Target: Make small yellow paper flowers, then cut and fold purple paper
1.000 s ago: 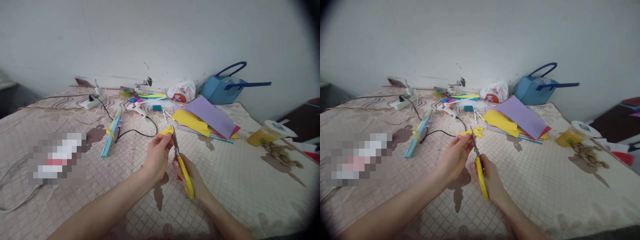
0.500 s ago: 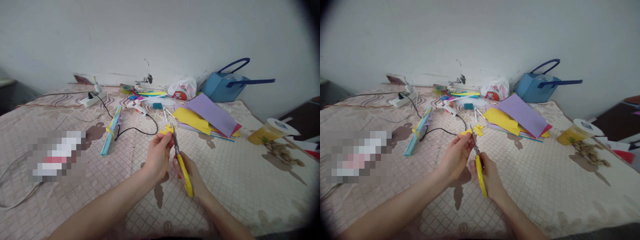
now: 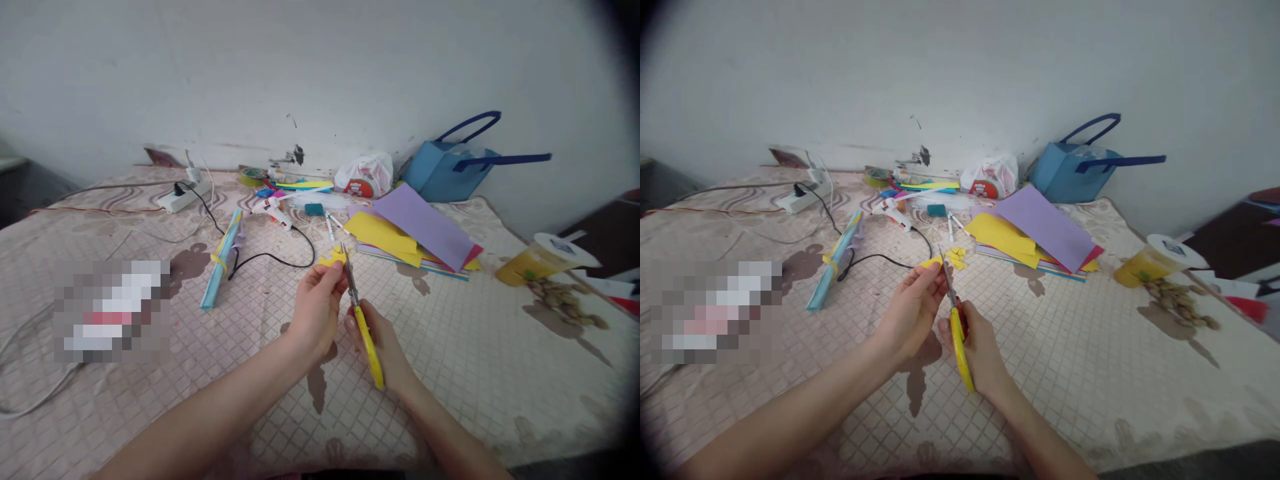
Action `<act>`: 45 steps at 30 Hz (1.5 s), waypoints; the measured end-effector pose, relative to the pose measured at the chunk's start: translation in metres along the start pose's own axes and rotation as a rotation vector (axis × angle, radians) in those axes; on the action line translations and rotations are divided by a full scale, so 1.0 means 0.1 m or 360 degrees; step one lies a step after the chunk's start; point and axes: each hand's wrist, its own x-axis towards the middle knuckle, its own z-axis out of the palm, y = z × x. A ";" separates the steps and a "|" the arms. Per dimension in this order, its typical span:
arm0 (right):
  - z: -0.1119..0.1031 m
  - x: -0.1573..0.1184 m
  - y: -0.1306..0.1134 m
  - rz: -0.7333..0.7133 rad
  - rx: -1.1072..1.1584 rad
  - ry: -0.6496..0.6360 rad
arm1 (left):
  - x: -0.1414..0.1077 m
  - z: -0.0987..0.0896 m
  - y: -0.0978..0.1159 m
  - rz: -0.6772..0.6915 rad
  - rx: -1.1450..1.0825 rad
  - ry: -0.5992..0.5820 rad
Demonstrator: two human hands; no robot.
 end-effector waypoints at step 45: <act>-0.18 -0.02 -0.08 -0.0010 -0.0385 -0.0051 | 0.03 -0.14 0.15 -0.0118 0.0160 -0.0076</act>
